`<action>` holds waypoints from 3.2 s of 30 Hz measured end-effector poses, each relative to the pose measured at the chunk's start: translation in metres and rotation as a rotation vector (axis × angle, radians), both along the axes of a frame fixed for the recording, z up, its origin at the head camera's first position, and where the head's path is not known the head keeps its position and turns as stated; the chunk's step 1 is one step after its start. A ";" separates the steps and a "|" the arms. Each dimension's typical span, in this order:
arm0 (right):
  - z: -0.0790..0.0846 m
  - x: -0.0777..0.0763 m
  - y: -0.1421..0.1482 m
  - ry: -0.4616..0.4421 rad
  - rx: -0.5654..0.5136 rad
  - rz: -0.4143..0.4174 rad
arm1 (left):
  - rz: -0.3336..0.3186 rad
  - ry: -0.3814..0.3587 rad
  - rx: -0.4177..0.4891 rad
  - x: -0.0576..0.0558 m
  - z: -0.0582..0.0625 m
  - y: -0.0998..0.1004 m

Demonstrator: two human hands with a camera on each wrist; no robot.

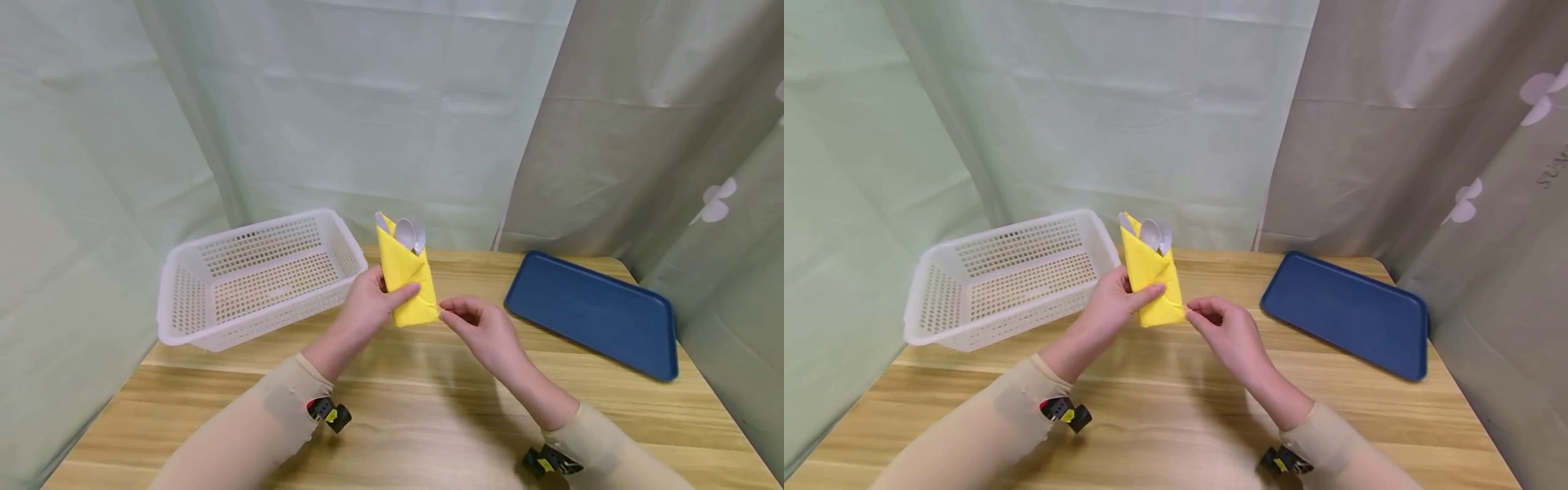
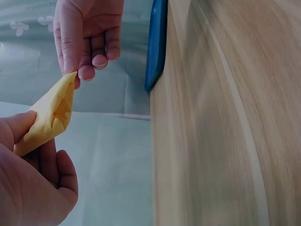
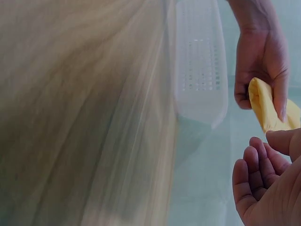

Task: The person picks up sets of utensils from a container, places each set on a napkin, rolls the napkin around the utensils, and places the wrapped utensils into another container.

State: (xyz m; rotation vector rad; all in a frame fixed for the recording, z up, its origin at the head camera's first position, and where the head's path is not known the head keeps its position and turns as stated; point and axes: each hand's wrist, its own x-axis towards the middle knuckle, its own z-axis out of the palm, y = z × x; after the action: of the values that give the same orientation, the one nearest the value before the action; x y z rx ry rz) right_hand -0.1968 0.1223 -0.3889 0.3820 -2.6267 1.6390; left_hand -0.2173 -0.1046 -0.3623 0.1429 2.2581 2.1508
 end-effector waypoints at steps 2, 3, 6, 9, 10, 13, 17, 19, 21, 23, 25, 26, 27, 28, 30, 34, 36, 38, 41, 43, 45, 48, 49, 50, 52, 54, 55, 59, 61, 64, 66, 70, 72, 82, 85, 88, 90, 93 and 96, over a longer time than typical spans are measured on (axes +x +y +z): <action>0.000 -0.002 0.000 0.018 0.031 0.005 | 0.009 -0.009 -0.016 0.000 0.002 -0.003; -0.001 -0.004 0.000 0.028 0.046 0.008 | 0.011 -0.009 -0.024 0.001 0.003 -0.004; -0.001 -0.007 0.000 0.061 0.093 0.016 | 0.011 -0.011 -0.040 0.001 0.006 -0.008; -0.002 -0.009 -0.001 0.092 0.134 0.032 | 0.016 -0.001 -0.057 0.001 0.008 -0.012; -0.002 -0.011 -0.002 0.101 0.147 0.042 | 0.022 0.000 -0.066 0.001 0.008 -0.013; -0.003 -0.013 -0.004 0.141 0.192 0.077 | 0.039 -0.004 -0.089 0.001 0.011 -0.018; -0.004 -0.016 -0.008 0.232 0.266 0.115 | 0.049 -0.022 -0.101 0.001 0.013 -0.026; -0.004 -0.017 -0.010 0.278 0.299 0.132 | 0.052 -0.026 -0.107 0.002 0.015 -0.031; -0.004 -0.019 -0.012 0.324 0.333 0.153 | 0.058 -0.022 -0.115 0.002 0.015 -0.035; -0.004 -0.021 -0.015 0.372 0.372 0.171 | 0.066 -0.016 -0.132 0.003 0.017 -0.039; -0.003 -0.024 -0.019 0.429 0.415 0.189 | 0.075 -0.006 -0.147 0.003 0.019 -0.044; -0.003 -0.026 -0.021 0.457 0.435 0.198 | 0.081 -0.001 -0.157 0.003 0.019 -0.046; -0.003 -0.029 -0.023 0.485 0.453 0.208 | 0.085 0.002 -0.163 0.003 0.020 -0.048; -0.003 -0.031 -0.025 0.514 0.468 0.219 | 0.090 0.005 -0.169 0.003 0.021 -0.051; -0.003 -0.035 -0.029 0.567 0.496 0.238 | 0.100 0.005 -0.177 0.004 0.022 -0.056; -0.002 -0.045 -0.038 0.660 0.525 0.272 | 0.117 -0.001 -0.179 0.004 0.022 -0.065; -0.001 -0.049 -0.043 0.693 0.534 0.289 | 0.125 -0.002 -0.180 0.003 0.023 -0.069; 0.000 -0.053 -0.048 0.715 0.541 0.306 | 0.134 0.000 -0.184 0.003 0.023 -0.072; 0.002 -0.058 -0.055 0.734 0.551 0.330 | 0.147 0.003 -0.209 0.002 0.025 -0.078; 0.002 -0.061 -0.059 0.746 0.558 0.345 | 0.158 0.006 -0.226 0.001 0.027 -0.081; 0.002 -0.064 -0.064 0.765 0.566 0.359 | 0.165 0.008 -0.232 0.001 0.029 -0.084; 0.002 -0.068 -0.071 0.775 0.578 0.384 | 0.175 0.013 -0.223 0.001 0.031 -0.089; 0.003 -0.069 -0.073 0.776 0.581 0.389 | 0.177 0.015 -0.219 0.001 0.031 -0.091; 0.003 -0.069 -0.075 0.778 0.586 0.392 | 0.181 0.017 -0.215 0.001 0.032 -0.093; 0.003 -0.070 -0.079 0.774 0.588 0.400 | 0.193 0.022 -0.218 0.001 0.032 -0.097; 0.004 -0.071 -0.082 0.779 0.589 0.404 | 0.202 0.024 -0.223 0.001 0.032 -0.101; 0.005 -0.072 -0.085 0.782 0.592 0.406 | 0.207 0.023 -0.228 0.001 0.032 -0.103; 0.004 -0.075 -0.093 0.783 0.613 0.423 | 0.207 0.019 -0.227 0.000 0.032 -0.110; 0.004 -0.078 -0.096 0.771 0.625 0.433 | 0.208 0.015 -0.233 -0.001 0.033 -0.112; 0.005 -0.081 -0.101 0.747 0.640 0.452 | 0.218 0.012 -0.245 -0.003 0.034 -0.117; 0.006 -0.082 -0.103 0.721 0.655 0.464 | 0.231 0.004 -0.259 -0.004 0.035 -0.120; 0.008 -0.085 -0.106 0.678 0.697 0.485 | 0.246 -0.006 -0.268 -0.006 0.037 -0.126; 0.008 -0.087 -0.107 0.668 0.719 0.493 | 0.248 -0.013 -0.277 -0.007 0.038 -0.128; 0.002 -0.087 -0.108 0.676 0.713 0.524 | 0.254 0.000 -0.303 -0.011 0.043 -0.133; 0.001 -0.085 -0.108 0.693 0.692 0.526 | 0.253 -0.009 -0.311 -0.013 0.044 -0.136; 0.001 -0.082 -0.109 0.713 0.676 0.529 | 0.257 -0.018 -0.323 -0.015 0.045 -0.138; 0.001 -0.080 -0.109 0.720 0.674 0.533 | 0.259 -0.028 -0.333 -0.016 0.046 -0.140; 0.002 -0.075 -0.109 0.725 0.685 0.537 | 0.259 -0.040 -0.348 -0.017 0.046 -0.143; 0.002 -0.071 -0.109 0.732 0.690 0.536 | 0.253 -0.050 -0.362 -0.019 0.045 -0.145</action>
State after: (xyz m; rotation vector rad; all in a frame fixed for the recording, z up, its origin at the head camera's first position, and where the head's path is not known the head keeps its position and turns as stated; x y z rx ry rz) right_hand -0.2677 0.0136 -0.3871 1.4615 -2.4600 0.3708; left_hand -0.2366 -0.2499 -0.3169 -0.2110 2.7108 1.7682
